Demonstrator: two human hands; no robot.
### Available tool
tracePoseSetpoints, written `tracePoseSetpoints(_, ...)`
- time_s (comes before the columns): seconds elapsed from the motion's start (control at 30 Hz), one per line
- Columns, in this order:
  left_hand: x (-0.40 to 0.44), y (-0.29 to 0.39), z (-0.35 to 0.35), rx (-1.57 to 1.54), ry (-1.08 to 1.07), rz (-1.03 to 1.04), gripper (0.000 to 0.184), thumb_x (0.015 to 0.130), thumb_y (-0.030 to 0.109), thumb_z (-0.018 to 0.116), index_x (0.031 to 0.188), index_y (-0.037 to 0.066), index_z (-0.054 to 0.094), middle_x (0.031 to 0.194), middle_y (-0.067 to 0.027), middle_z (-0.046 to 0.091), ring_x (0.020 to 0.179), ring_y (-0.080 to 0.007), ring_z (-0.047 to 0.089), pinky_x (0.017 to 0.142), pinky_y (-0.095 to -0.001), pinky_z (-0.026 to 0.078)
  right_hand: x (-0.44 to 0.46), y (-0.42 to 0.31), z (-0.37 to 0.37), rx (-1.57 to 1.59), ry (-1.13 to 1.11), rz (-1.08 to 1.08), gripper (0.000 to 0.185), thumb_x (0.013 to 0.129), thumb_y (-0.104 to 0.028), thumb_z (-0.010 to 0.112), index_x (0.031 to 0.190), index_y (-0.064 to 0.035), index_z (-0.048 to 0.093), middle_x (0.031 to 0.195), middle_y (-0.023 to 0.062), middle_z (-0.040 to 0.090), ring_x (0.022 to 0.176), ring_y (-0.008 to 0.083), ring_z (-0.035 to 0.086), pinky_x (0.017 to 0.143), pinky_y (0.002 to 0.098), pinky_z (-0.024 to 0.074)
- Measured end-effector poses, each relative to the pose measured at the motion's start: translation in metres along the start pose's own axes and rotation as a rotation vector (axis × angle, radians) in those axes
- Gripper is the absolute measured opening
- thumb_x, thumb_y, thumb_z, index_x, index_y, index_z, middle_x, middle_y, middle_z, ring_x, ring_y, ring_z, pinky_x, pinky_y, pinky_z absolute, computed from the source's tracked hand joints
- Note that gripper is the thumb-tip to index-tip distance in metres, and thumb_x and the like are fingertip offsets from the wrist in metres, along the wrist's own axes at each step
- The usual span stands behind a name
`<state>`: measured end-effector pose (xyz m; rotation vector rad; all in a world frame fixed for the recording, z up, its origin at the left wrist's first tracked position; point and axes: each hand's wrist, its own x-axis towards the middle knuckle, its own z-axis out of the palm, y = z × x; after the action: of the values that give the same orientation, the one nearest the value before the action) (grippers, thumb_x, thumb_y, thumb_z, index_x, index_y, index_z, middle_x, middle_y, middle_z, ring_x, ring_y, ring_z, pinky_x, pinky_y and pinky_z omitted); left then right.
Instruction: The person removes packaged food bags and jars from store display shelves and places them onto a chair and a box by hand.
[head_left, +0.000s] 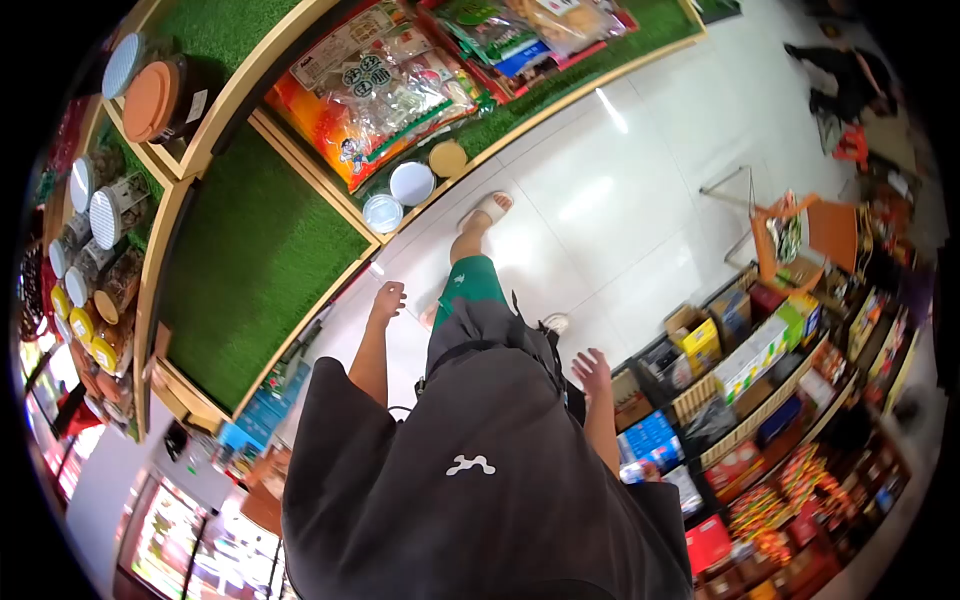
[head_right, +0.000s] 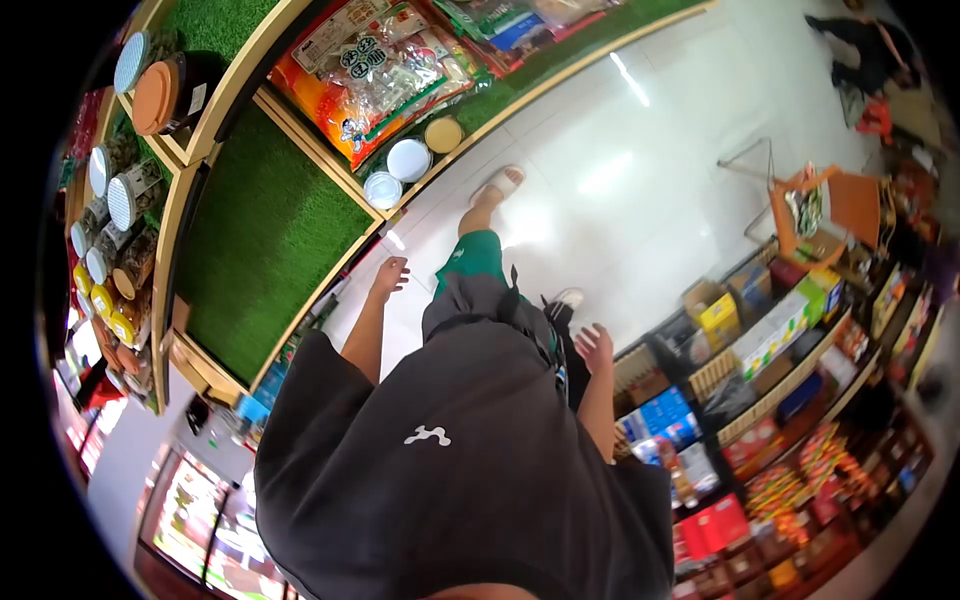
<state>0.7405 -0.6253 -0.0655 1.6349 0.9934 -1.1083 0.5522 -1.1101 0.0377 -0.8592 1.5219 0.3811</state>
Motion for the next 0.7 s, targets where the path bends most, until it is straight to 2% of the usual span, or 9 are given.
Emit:
tracePoseSetpoints(0.1,-0.004,0.024,0.030,-0.100,0.005,0.016,0.032,0.085,0.037,0.051,0.108,0.014,0.055,0.091,-0.0065,0.064,0.072,-0.0164,0.060,0.060,-0.0325,0.046,0.014,-0.103,0.012,-0.053,0.110,-0.099,0.049,0.091,-0.032,0.047,0.133,-0.0081,0.039,0.126,0.0182,0.050,0.110,0.0349,0.053,0.088,0.0438,0.0481)
tracePoseSetpoints(0.2,-0.003,0.065,0.060,-0.165,0.004,0.157,0.030,0.088,0.034,0.052,0.108,0.012,0.057,0.089,-0.0062,0.064,0.067,-0.0139,0.059,0.051,-0.0267,0.045,0.023,-0.179,0.025,-0.151,0.063,-0.169,0.054,0.089,-0.034,0.049,0.136,-0.0097,0.038,0.126,0.0173,0.051,0.108,0.0325,0.054,0.087,0.0410,0.0485)
tracePoseSetpoints(0.27,-0.007,0.104,0.073,-0.159,-0.032,0.188,0.035,0.088,0.037,0.050,0.114,0.015,0.054,0.103,-0.0061,0.063,0.084,-0.0185,0.060,0.071,-0.0339,0.047,0.026,-0.216,0.033,-0.241,0.018,-0.203,0.055,0.088,-0.036,0.050,0.136,-0.0110,0.039,0.125,0.0159,0.051,0.106,0.0303,0.055,0.087,0.0404,0.0486)
tracePoseSetpoints(0.3,-0.009,0.123,0.081,-0.181,-0.018,0.181,0.035,0.088,0.037,0.050,0.114,0.015,0.054,0.103,-0.0061,0.063,0.084,-0.0185,0.060,0.071,-0.0339,0.047,0.031,-0.231,0.036,-0.265,0.005,-0.203,0.055,0.088,-0.036,0.050,0.136,-0.0110,0.039,0.125,0.0159,0.051,0.106,0.0303,0.055,0.087,0.0404,0.0486)
tracePoseSetpoints(0.4,-0.014,0.173,0.100,-0.300,0.098,0.332,0.031,0.089,0.029,0.052,0.110,0.007,0.057,0.091,-0.0100,0.064,0.079,-0.0168,0.061,0.065,-0.0279,0.049,0.054,-0.272,0.038,-0.333,-0.013,-0.125,0.052,0.089,-0.035,0.048,0.135,-0.0131,0.040,0.122,0.0134,0.052,0.102,0.0285,0.056,0.086,0.0409,0.0486)
tracePoseSetpoints(0.47,-0.014,0.204,0.113,-0.306,0.126,0.398,0.033,0.088,0.027,0.052,0.111,0.004,0.057,0.096,-0.0129,0.064,0.087,-0.0202,0.061,0.074,-0.0304,0.050,0.077,-0.299,0.033,-0.361,-0.034,-0.128,0.051,0.089,-0.035,0.047,0.134,-0.0114,0.041,0.121,0.0149,0.053,0.100,0.0297,0.058,0.083,0.0409,0.0499)
tracePoseSetpoints(0.5,-0.008,0.213,0.123,-0.314,0.141,0.409,0.033,0.088,0.027,0.052,0.111,0.004,0.057,0.096,-0.0129,0.064,0.087,-0.0202,0.061,0.074,-0.0304,0.050,0.089,-0.316,0.029,-0.377,-0.036,-0.133,0.050,0.089,-0.035,0.046,0.132,-0.0097,0.041,0.119,0.0165,0.054,0.098,0.0310,0.059,0.080,0.0409,0.0512)
tracePoseSetpoints(0.6,-0.006,0.251,0.159,-0.041,0.221,0.609,0.036,0.088,0.025,0.052,0.114,0.001,0.055,0.102,-0.0159,0.063,0.091,-0.0259,0.061,0.083,-0.0350,0.047,0.125,-0.377,0.026,-0.421,-0.082,-0.137,0.048,0.088,-0.035,0.047,0.129,-0.0113,0.044,0.114,0.0140,0.057,0.094,0.0286,0.059,0.080,0.0405,0.0506)
tracePoseSetpoints(0.7,-0.038,0.299,0.207,0.043,0.187,0.762,0.036,0.088,0.025,0.052,0.115,0.002,0.055,0.102,-0.0159,0.063,0.088,-0.0253,0.062,0.082,-0.0343,0.047,0.144,-0.443,0.027,-0.438,-0.128,-0.197,0.047,0.087,-0.036,0.049,0.127,-0.0115,0.046,0.112,0.0132,0.057,0.093,0.0281,0.059,0.080,0.0402,0.0508)
